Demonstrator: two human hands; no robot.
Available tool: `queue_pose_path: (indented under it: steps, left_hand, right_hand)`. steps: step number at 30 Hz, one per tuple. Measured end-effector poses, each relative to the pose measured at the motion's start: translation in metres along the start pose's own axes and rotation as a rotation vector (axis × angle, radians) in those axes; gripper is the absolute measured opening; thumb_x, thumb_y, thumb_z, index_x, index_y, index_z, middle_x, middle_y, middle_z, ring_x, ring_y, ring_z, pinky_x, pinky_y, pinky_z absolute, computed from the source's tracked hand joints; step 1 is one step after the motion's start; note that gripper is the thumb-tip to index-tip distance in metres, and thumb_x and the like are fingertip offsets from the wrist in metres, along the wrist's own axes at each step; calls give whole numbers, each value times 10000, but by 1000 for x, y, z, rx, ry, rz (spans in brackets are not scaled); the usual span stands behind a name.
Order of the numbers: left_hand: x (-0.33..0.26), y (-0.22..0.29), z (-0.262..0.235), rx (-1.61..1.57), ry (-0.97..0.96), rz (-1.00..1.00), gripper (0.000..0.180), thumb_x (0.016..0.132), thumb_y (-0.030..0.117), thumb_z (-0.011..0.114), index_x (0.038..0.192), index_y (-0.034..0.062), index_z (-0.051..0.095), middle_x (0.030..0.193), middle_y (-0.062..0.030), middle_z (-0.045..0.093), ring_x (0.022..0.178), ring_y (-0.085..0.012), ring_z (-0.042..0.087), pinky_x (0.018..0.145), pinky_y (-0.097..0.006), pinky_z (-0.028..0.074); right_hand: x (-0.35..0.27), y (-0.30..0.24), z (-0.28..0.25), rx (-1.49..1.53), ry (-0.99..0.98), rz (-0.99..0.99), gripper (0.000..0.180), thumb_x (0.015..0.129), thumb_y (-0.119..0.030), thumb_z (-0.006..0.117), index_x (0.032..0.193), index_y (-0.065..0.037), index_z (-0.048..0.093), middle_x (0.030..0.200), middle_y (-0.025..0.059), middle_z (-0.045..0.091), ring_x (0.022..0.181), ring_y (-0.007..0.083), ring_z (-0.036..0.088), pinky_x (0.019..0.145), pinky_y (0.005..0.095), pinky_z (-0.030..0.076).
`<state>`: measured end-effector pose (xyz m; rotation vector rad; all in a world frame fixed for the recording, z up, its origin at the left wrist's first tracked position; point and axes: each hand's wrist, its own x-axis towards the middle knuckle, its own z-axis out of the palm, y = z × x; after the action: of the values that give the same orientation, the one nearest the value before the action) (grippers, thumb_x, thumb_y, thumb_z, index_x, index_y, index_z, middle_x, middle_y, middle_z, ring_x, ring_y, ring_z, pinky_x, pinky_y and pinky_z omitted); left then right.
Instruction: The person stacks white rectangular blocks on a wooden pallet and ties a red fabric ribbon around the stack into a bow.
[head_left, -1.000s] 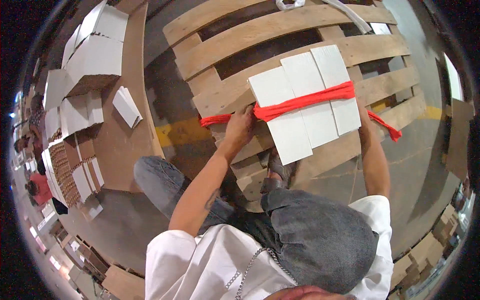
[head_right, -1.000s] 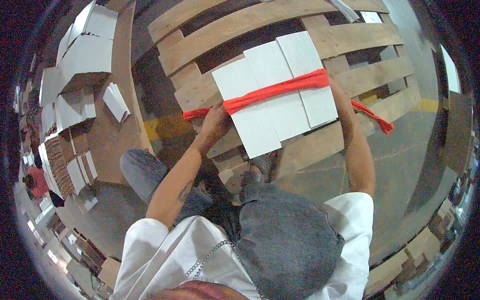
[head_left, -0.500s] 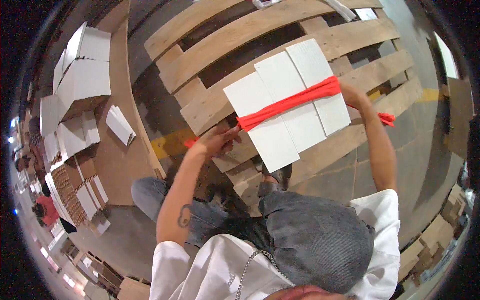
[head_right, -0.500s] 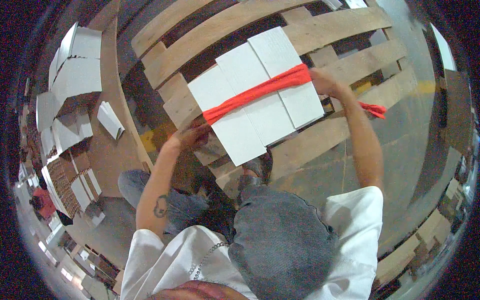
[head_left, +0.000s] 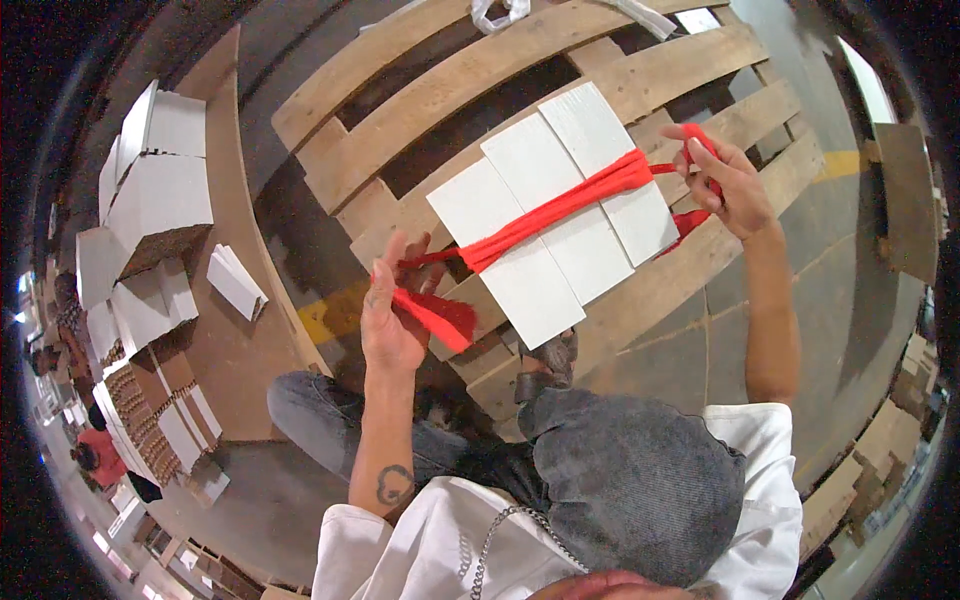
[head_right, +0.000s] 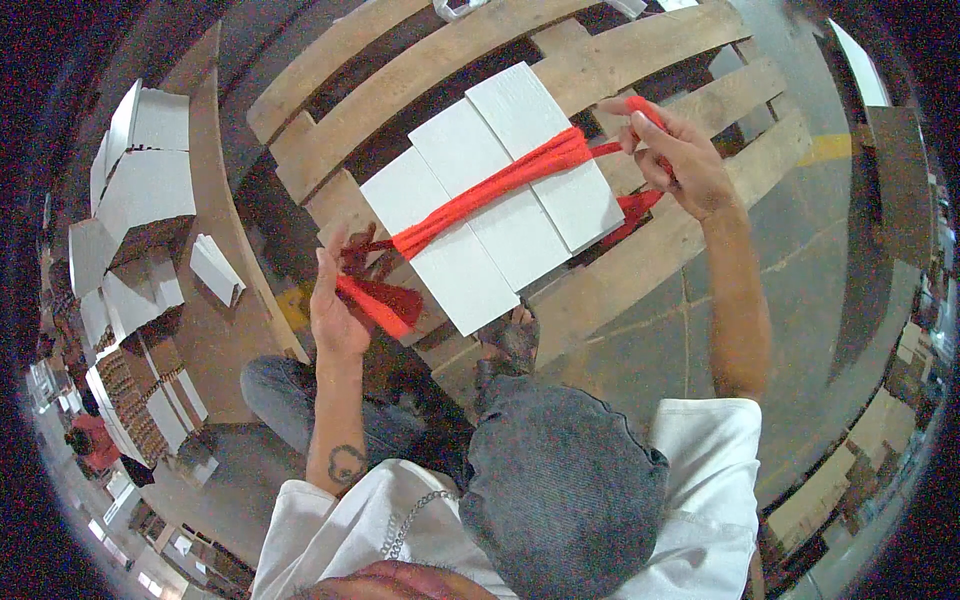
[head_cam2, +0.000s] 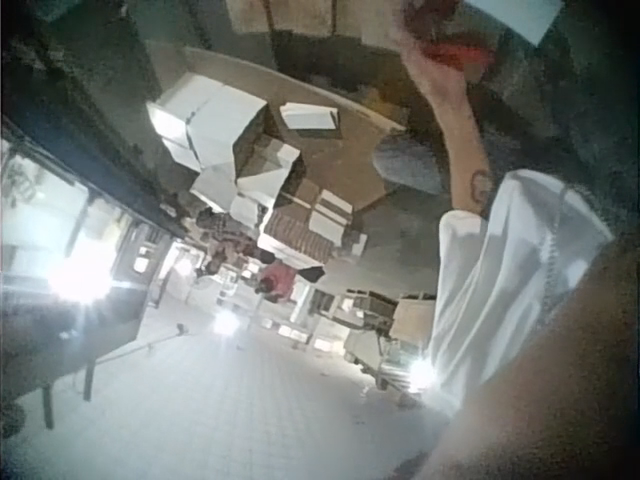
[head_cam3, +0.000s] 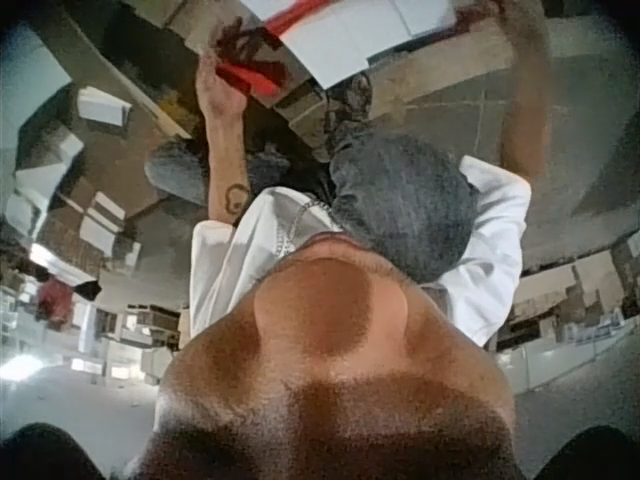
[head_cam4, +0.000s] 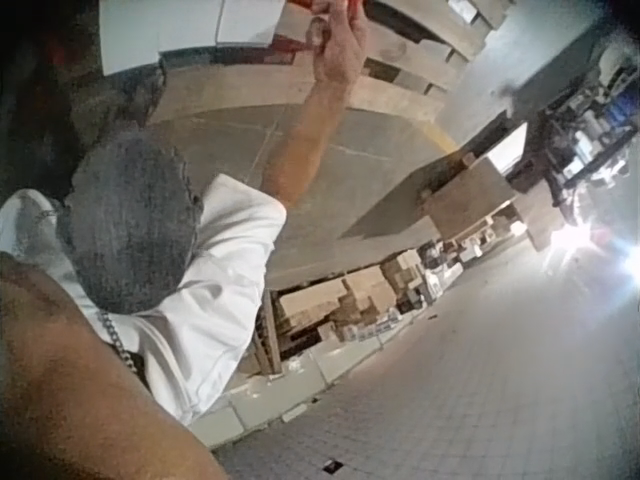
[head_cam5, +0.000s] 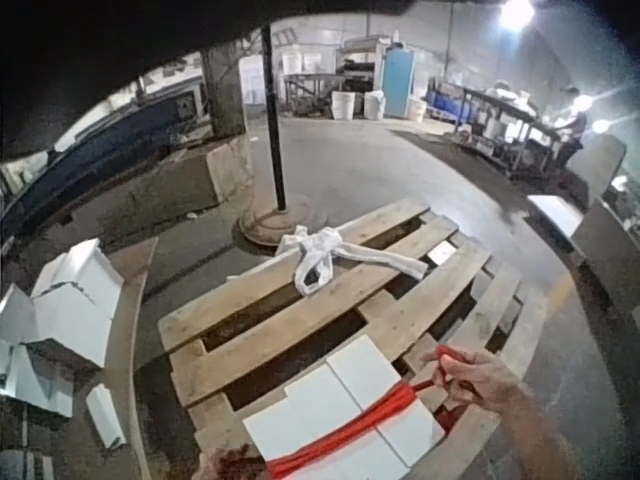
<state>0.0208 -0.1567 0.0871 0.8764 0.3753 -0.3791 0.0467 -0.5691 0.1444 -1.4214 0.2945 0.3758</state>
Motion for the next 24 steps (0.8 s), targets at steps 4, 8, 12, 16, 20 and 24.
queue_pose_path:
  steps: [4,8,12,16,20,24]
  left_hand:
    - [10,26,9,401,-21,-11,469,1003,289,496,1382,17,458,1037,-84,625,822,-151,608,673,-280,510]
    - [16,23,-7,1357,-146,-171,486,982,425,496,1168,-14,589,862,-53,625,545,-129,508,590,-280,472]
    - [37,23,-1,1312,-274,-793,742,835,705,542,1068,5,619,785,-50,611,607,-140,549,613,-280,477]
    - [38,24,2,740,-239,-898,812,702,752,658,1050,20,620,802,-45,602,721,-140,598,624,-280,486]
    - [28,12,15,560,-197,-773,733,677,571,817,1124,47,567,910,-45,610,777,-153,608,646,-307,529]
    - [21,3,29,496,-194,-662,741,661,517,853,1167,78,535,923,-28,606,780,-136,591,659,-301,537]
  right_hand:
    - [14,2,-17,-1144,129,-38,352,992,-262,518,1207,9,586,751,81,601,554,178,534,524,314,425]
    - [25,13,-19,-1701,-126,285,753,930,-656,376,733,25,629,625,215,597,591,417,575,614,486,452]
    - [41,29,-40,-1385,-347,709,895,876,-802,211,568,-50,586,496,75,501,462,201,496,448,369,387]
    - [33,8,-39,-523,-331,714,763,890,-759,322,763,-63,608,612,7,499,536,101,451,465,244,344]
    - [29,2,-15,-564,-544,476,693,704,-691,691,861,-23,596,670,3,529,588,97,505,518,241,403]
    - [25,1,-2,-615,-326,434,686,718,-592,747,999,25,645,747,36,605,653,105,564,565,260,451]
